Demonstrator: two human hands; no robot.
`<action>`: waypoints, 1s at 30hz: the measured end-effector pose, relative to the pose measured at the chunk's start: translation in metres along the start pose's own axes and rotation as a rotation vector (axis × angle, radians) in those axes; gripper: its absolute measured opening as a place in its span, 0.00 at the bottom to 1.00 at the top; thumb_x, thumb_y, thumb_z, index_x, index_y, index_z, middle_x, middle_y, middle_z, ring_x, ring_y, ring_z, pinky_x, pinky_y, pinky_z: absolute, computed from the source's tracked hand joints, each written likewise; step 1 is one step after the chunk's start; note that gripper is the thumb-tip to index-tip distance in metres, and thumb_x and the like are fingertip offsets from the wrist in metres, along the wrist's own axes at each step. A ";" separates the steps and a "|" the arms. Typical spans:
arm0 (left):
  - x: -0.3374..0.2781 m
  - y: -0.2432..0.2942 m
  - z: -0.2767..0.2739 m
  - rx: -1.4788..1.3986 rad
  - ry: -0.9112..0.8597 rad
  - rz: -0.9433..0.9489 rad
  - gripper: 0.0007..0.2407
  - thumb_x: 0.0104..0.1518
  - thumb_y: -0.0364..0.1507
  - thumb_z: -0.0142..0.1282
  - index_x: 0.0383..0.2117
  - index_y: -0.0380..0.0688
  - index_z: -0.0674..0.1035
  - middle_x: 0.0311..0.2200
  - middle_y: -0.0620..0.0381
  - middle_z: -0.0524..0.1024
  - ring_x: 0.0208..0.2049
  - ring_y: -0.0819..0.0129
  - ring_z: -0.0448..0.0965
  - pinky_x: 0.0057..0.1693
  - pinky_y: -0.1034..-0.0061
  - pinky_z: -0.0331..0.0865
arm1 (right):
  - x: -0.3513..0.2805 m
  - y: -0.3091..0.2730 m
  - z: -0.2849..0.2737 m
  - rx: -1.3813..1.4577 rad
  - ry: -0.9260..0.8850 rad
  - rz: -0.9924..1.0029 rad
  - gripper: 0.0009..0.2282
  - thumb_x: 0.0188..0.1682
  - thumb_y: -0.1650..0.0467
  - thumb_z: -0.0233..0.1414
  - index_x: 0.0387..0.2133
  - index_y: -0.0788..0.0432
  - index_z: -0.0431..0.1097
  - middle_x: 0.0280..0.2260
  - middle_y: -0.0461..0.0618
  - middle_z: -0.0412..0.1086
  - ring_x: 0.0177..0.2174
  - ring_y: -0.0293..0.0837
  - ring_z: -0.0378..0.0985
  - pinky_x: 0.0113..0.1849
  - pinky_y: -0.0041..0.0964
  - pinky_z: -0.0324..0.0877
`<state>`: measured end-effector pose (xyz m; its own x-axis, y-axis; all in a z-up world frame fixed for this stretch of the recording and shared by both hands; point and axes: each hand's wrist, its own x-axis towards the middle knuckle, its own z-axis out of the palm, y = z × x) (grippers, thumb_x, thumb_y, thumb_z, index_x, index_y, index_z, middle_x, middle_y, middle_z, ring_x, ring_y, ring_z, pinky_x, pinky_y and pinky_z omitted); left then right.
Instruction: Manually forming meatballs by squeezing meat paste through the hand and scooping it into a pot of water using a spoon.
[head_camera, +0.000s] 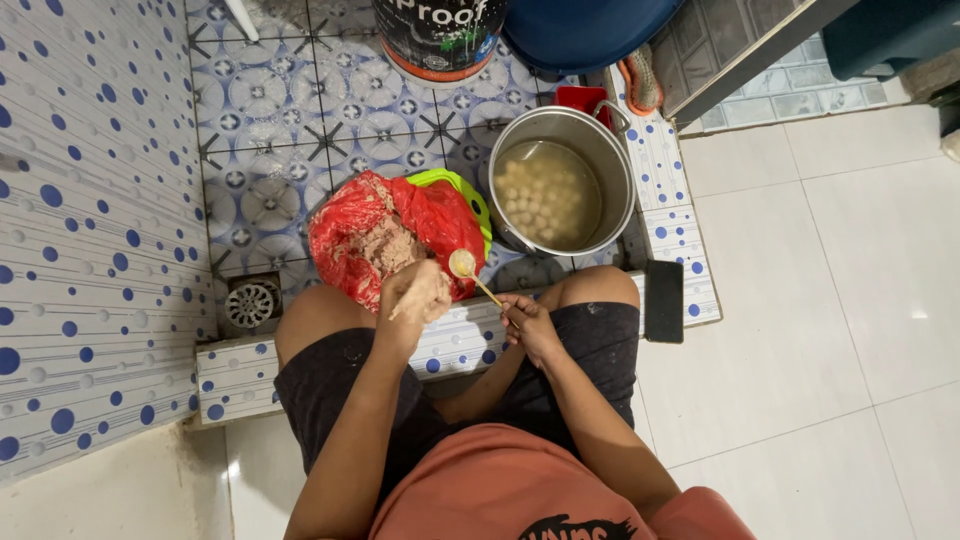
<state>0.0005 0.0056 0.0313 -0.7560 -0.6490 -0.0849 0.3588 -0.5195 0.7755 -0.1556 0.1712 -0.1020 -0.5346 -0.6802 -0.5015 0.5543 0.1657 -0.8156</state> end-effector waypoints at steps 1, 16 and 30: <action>-0.001 0.002 0.003 0.000 0.000 0.001 0.09 0.60 0.21 0.47 0.21 0.43 0.72 0.19 0.61 0.68 0.17 0.81 0.56 0.24 0.86 0.50 | 0.000 0.000 0.000 0.000 -0.001 0.000 0.12 0.54 0.75 0.49 0.49 0.70 0.68 0.19 0.49 0.64 0.12 0.30 0.57 0.14 0.24 0.60; 0.007 -0.026 -0.022 0.529 0.164 0.167 0.13 0.51 0.16 0.65 0.17 0.41 0.72 0.17 0.65 0.69 0.20 0.79 0.65 0.28 0.83 0.64 | -0.001 0.001 -0.001 -0.016 -0.001 -0.007 0.13 0.54 0.76 0.49 0.50 0.71 0.68 0.19 0.48 0.63 0.12 0.29 0.56 0.14 0.23 0.59; 0.007 0.005 -0.001 0.317 0.158 0.008 0.11 0.51 0.16 0.65 0.40 0.34 0.79 0.35 0.53 0.79 0.33 0.74 0.78 0.40 0.85 0.72 | -0.065 -0.104 0.042 -0.301 0.120 -0.464 0.10 0.54 0.78 0.48 0.45 0.69 0.74 0.16 0.52 0.64 0.08 0.34 0.60 0.12 0.25 0.59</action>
<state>-0.0025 -0.0014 0.0341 -0.6506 -0.7436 -0.1544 0.1581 -0.3314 0.9302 -0.1514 0.1682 0.0277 -0.7577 -0.6469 -0.0854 0.0469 0.0766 -0.9960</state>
